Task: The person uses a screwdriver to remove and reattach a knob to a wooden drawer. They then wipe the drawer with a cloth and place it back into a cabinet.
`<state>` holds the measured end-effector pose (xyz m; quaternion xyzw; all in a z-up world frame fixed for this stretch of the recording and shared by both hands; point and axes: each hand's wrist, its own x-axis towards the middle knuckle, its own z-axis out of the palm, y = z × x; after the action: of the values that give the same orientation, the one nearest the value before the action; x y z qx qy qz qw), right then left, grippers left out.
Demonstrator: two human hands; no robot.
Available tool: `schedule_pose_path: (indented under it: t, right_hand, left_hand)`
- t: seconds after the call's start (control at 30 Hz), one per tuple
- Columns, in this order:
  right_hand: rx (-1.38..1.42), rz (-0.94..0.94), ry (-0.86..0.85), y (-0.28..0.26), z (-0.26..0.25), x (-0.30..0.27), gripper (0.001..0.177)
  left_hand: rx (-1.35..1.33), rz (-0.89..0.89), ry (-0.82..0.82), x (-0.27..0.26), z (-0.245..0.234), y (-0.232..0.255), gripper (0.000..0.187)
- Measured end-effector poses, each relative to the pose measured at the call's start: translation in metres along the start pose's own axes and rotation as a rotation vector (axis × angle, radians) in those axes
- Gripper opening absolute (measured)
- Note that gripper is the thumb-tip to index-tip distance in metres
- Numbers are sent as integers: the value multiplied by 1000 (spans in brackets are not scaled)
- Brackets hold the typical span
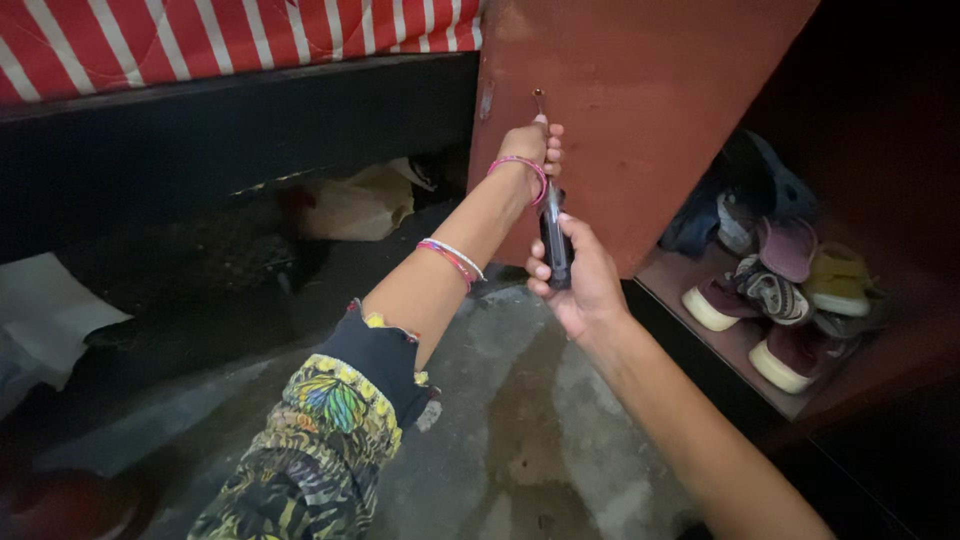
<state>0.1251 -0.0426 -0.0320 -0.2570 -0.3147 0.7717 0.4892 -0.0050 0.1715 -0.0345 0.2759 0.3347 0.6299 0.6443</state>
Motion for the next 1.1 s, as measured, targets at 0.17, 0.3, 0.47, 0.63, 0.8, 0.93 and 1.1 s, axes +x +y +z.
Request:
schedule_pose_path:
  t: [0.17,0.3,0.47,0.63,0.8,0.93,1.1]
  right_hand:
    - [-100,-62,-10,-4,1,7,20]
    - [-632,-204,218,0,5,14,25]
    - [-1785,-817,437,7,8,-1,44]
    - [-2120,-657,531,2,18,-16,58]
    - [-1218,-790,187,-15,3,-17,52]
    - [-293,11,18,-32,-17,-2,35]
    - [-261,7,-29,-26,-18,5,34]
  left_hand:
    - [127,-52,80,-20,12,17,37]
    - [261,-12,107,-43,23,7,28]
    - [382,84,141,-39,23,-16,27]
    - [-9,-75,154,-28,27,-27,27]
    - [-199,-28,64,-36,32,-30,25]
    - [-278,-10,72,-38,27,-25,27]
    - [-334,-78,-70,-40,18,-17,26]
